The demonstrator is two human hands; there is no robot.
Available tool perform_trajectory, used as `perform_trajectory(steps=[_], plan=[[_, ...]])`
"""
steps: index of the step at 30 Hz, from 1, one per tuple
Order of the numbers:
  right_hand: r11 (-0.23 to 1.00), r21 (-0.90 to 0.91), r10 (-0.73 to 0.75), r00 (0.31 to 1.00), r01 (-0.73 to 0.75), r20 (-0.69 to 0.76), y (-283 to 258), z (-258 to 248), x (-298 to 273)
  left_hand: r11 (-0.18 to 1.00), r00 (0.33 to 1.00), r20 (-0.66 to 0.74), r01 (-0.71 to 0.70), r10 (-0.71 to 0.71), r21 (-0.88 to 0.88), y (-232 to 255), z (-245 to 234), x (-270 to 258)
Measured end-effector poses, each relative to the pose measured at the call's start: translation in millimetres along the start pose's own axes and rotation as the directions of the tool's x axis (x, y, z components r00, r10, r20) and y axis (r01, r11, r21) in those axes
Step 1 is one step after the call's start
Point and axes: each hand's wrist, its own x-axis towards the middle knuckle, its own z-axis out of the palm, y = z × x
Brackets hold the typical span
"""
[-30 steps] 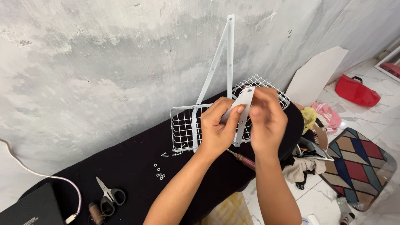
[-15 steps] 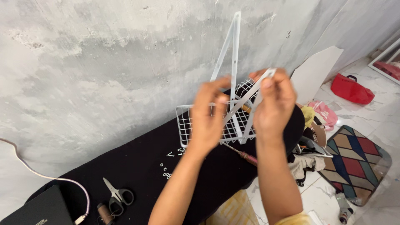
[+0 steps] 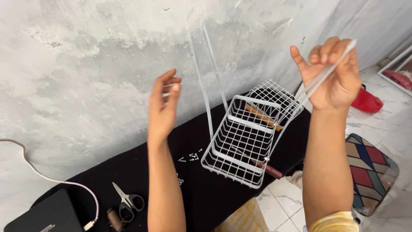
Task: The person assembles a white wire dish rack by attaching two white metal legs to the wire basket using screws and a screwdriver. They align the legs, insert screws, and tighten them to secure the components together.
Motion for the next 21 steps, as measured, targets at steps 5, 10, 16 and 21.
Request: perform_trajectory(steps=[5,10,16,21], plan=[[0.995,0.095,-0.023,0.997,0.016,0.072,1.1,0.9,0.7,0.965,0.964,0.262,0.035,0.035,-0.259,-36.4,35.6,7.7],[0.986,0.167,-0.037,0.996,0.023,0.084,7.8,-1.9,6.2,0.927,0.925,0.374,0.079,0.069,-0.367,-44.2,63.8,0.2],[0.976,0.217,-0.003,0.989,-0.03,0.148,14.9,-11.1,17.7,0.793,0.912,0.348,0.044,0.216,-0.608,-48.7,65.4,-3.0],[0.965,0.242,0.051,0.98,-0.098,0.195,24.6,-16.1,29.8,0.604,0.901,0.328,0.098,0.283,-0.791,-48.0,51.6,0.4]])
